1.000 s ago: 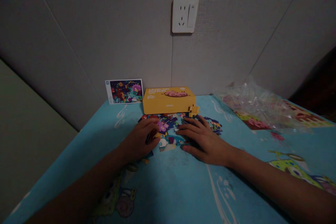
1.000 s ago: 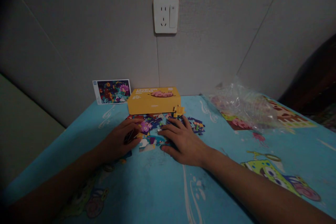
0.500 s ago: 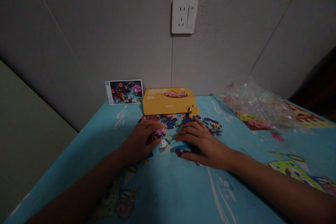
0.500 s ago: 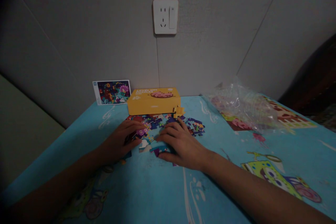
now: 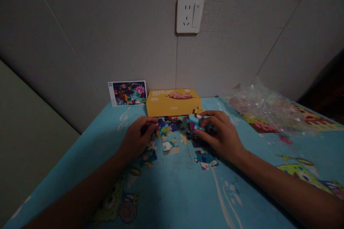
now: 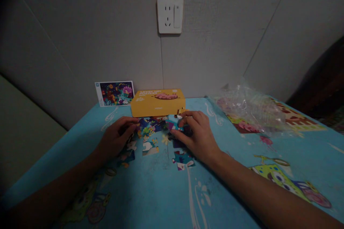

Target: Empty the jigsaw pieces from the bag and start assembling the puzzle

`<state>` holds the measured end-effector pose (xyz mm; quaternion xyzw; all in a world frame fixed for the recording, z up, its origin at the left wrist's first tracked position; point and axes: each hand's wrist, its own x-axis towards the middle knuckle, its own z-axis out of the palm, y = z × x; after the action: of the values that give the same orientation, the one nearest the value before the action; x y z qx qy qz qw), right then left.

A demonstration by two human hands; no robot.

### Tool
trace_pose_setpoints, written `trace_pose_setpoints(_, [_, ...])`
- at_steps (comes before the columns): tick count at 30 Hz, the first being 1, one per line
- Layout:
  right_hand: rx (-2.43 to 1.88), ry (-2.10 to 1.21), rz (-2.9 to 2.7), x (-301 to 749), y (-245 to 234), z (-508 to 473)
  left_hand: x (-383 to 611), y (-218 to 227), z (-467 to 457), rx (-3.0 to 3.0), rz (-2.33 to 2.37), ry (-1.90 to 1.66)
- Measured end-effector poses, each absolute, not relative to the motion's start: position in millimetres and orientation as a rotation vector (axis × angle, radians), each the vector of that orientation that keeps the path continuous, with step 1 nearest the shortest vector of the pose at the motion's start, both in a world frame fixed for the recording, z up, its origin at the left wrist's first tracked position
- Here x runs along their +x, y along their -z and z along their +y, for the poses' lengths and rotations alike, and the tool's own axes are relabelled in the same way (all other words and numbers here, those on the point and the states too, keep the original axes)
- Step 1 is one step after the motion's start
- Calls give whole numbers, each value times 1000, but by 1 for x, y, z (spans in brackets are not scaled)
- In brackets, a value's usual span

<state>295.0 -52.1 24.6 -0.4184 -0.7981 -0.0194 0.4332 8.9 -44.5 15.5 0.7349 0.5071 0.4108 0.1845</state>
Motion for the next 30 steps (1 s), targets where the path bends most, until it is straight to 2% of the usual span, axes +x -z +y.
trace_pose_setpoints(9, [-1090, 106, -2359, 289, -21, -55, 12, -18, -49, 2219, 1337, -1095])
trace_pose_setpoints(15, [-1379, 212, -2154, 301, -23, -51, 10, -14, -51, 2571, 1130, -954])
trace_pose_setpoints(20, [-1591, 28, -2243, 306, -20, -51, 9, -11, -52, 2688, 1123, -806])
trace_pose_setpoints(24, [-1485, -89, -2347, 306, -19, -51, 9, -8, -52, 2702, 1149, -792])
trace_pose_setpoints(30, [-1281, -87, -2393, 307, -20, -46, 8, -6, -52, 2693, 1154, -804])
